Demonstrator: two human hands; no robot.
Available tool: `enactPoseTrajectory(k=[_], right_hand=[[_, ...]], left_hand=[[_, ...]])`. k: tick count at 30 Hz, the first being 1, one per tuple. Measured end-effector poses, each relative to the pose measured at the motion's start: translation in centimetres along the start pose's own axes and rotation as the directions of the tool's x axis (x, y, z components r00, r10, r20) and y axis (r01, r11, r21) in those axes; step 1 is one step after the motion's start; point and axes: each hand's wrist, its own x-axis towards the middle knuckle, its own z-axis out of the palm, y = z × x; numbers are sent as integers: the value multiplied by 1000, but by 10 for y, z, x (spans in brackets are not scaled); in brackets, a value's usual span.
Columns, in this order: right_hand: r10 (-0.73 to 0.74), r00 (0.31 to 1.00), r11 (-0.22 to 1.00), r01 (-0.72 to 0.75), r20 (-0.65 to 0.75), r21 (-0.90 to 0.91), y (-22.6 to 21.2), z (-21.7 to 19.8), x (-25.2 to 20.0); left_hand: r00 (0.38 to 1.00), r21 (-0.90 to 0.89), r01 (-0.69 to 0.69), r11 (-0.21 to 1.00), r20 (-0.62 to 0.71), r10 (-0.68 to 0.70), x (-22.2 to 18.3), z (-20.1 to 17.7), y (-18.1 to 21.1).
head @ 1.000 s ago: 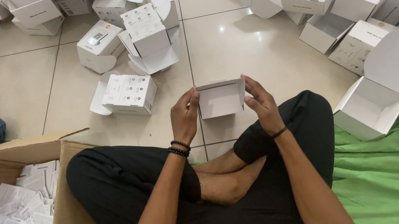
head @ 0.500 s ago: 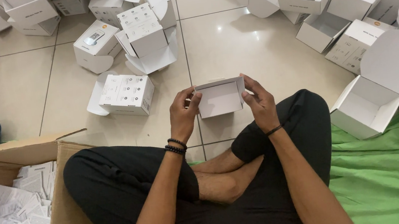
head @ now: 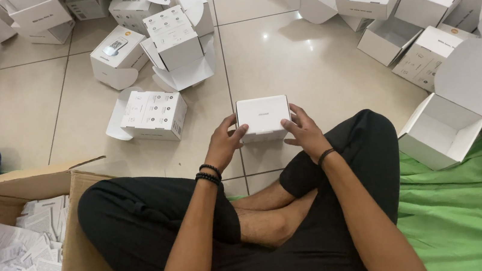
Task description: The person sits on the floor and packs small white boxes. They place a white device and a paper insert into each box, then close the lid and set the box aside. The person repeats this process multiple times.
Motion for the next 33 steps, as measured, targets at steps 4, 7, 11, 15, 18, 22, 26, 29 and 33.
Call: enactPoseTrajectory(k=[4, 7, 11, 15, 18, 22, 26, 29, 33], right_hand=[[-92, 995, 996, 91, 38, 23, 36, -9, 18], [-265, 964, 953, 257, -29, -158, 50, -9, 25], [-363, 925, 816, 259, -110, -517, 43, -6, 16], [-496, 868, 587, 322, -16, -743, 5, 2, -12], [-257, 962, 507, 219, 96, -834, -27, 9, -14], [24, 967, 378, 228, 255, -897, -38, 8, -1], [189, 894, 285, 345, 405, -894, -42, 6, 14], [259, 866, 265, 363, 429, -893, -51, 4, 25], [384, 808, 231, 384, 447, -894, -71, 6, 52]], left_hand=[[997, -26, -75, 997, 27, 76, -2, 2, -11], [981, 98, -196, 976, 17, 195, 0, 15, -34], [984, 206, -176, 963, 16, 177, 4, 32, -45], [990, 290, -129, 948, -23, 142, 20, 36, -61], [995, 420, -37, 907, -65, 71, 48, 29, -61], [997, 589, 76, 805, -53, -55, 81, 22, -61], [982, 738, 142, 660, -19, -190, 108, 14, -64], [963, 782, 164, 601, 5, -270, 120, 3, -50], [930, 812, 184, 554, 38, -364, 136, -2, -44]])
